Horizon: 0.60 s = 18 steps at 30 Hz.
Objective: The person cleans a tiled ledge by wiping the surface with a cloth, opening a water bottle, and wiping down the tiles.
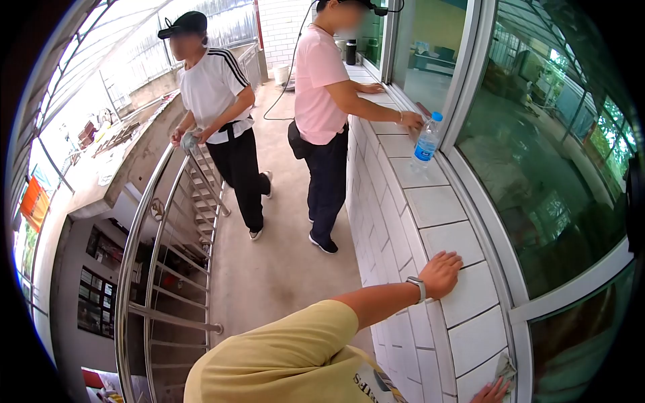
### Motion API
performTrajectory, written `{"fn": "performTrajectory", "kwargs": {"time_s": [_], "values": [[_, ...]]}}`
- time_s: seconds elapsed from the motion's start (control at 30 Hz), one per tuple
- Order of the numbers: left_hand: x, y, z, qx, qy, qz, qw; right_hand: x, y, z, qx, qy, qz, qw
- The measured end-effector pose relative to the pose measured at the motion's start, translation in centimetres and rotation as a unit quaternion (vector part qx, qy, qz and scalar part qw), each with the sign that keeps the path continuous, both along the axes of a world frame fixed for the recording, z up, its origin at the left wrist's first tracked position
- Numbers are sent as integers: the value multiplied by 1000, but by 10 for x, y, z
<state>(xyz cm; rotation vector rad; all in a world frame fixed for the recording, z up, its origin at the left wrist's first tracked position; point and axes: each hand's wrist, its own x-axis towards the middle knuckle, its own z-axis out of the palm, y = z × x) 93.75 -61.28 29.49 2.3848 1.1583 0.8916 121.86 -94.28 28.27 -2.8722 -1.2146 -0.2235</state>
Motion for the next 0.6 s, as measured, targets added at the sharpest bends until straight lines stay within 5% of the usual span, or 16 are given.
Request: {"fn": "performTrajectory", "kwargs": {"time_s": [0.6], "values": [[0, 0, 6, -29, 21, -10, 999, 7, -6, -8, 40, -16, 38, 998]]}}
